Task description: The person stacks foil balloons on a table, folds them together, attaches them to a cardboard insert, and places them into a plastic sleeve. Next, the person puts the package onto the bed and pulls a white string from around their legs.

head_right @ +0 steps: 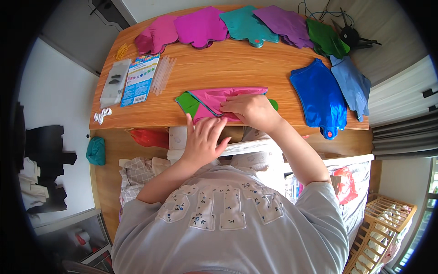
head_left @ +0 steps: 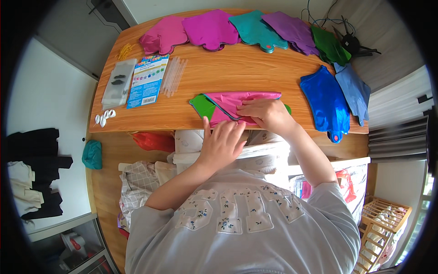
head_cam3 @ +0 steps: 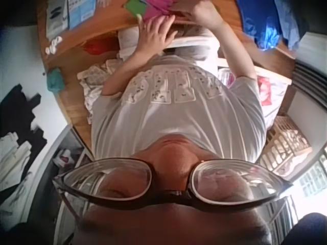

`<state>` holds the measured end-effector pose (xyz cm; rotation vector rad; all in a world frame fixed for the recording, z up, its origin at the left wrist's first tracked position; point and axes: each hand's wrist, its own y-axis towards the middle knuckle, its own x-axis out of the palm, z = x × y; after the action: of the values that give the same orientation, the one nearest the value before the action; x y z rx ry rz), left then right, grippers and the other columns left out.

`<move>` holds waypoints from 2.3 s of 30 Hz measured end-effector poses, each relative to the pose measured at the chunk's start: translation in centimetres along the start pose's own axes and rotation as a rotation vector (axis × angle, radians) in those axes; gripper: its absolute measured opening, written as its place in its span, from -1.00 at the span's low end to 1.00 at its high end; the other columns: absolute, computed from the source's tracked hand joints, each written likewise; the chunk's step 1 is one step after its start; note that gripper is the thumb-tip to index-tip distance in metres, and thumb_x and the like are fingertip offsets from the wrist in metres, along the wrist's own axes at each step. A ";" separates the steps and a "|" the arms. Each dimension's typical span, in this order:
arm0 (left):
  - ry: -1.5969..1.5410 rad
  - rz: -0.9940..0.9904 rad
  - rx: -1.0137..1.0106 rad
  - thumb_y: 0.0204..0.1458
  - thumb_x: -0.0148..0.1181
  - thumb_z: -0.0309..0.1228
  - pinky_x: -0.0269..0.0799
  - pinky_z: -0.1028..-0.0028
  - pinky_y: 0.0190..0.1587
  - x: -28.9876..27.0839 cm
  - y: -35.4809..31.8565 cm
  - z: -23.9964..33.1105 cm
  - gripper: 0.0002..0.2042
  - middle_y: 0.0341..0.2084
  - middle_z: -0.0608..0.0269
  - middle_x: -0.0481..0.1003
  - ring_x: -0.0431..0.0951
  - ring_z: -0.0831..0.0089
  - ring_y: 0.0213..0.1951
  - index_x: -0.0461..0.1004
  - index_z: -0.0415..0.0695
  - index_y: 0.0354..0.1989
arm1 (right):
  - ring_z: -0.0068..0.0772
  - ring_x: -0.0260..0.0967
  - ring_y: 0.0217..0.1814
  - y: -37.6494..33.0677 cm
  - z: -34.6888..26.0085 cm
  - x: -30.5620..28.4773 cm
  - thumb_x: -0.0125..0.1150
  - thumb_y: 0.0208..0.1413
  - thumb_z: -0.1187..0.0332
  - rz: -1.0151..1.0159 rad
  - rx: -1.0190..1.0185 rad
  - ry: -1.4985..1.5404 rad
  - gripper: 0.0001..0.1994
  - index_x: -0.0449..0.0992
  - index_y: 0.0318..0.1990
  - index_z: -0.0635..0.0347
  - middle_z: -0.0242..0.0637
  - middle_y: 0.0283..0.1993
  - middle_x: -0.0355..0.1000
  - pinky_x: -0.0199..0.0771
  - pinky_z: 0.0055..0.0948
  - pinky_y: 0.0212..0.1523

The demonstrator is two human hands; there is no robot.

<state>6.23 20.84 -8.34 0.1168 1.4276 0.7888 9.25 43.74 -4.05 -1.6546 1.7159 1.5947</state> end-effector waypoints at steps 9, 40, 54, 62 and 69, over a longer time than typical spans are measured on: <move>0.102 0.053 -0.063 0.03 0.31 -0.17 -0.04 -0.17 0.39 -1.0 -1.3 -0.3 -0.50 -0.01 0.25 0.45 0.41 0.20 0.10 0.48 -0.05 0.16 | -0.21 0.57 0.02 0.2 -0.8 -0.3 0.34 -0.07 0.42 -0.051 -0.099 -0.094 -0.65 0.63 -0.05 0.11 -0.29 -0.07 0.61 0.62 -0.29 -0.08; 0.113 0.085 -0.125 -0.02 0.30 -0.31 0.03 -0.07 0.37 -0.9 -1.5 -0.6 -0.61 -0.10 0.45 0.47 0.45 0.42 0.01 0.56 0.10 0.05 | -0.23 0.50 0.14 -0.8 -2.0 -0.4 0.22 -0.14 0.37 -0.116 -0.170 -0.250 -0.62 0.62 -0.07 0.13 -0.34 0.02 0.56 0.55 -0.25 0.09; 0.125 0.092 -0.119 -0.03 0.31 -0.33 0.04 -0.09 0.36 -0.8 -1.2 -0.6 -0.64 -0.16 0.45 0.46 0.47 0.39 -0.07 0.58 0.14 0.01 | -0.21 0.51 0.05 -0.6 -2.0 -0.4 0.22 -0.10 0.36 -0.094 -0.177 -0.227 -0.67 0.60 -0.11 0.17 -0.30 -0.07 0.55 0.54 -0.26 0.07; 0.003 0.003 -0.110 0.05 0.29 -0.28 0.16 -0.01 0.30 -3.1 1.2 -1.6 -0.78 -0.21 0.37 0.48 0.50 0.34 -0.10 0.59 0.08 -0.11 | -0.22 0.51 0.06 -0.9 -2.0 -0.5 0.22 -0.09 0.37 -0.089 -0.159 -0.216 -0.67 0.61 -0.10 0.16 -0.31 -0.07 0.56 0.55 -0.26 0.06; -0.035 0.001 -0.114 0.18 0.18 -0.24 0.19 0.00 0.30 -2.3 5.2 -3.0 -0.60 0.07 0.11 0.45 0.42 0.11 0.15 0.44 -0.08 0.16 | -0.26 0.51 0.06 -1.0 -1.8 -0.1 0.23 -0.08 0.36 -0.042 -0.179 -0.213 -0.72 0.61 -0.15 0.13 -0.38 -0.06 0.56 0.56 -0.28 0.02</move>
<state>1.49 22.32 -4.27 0.0441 1.3464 0.8633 10.94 42.53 -3.82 -1.5205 1.4619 1.8759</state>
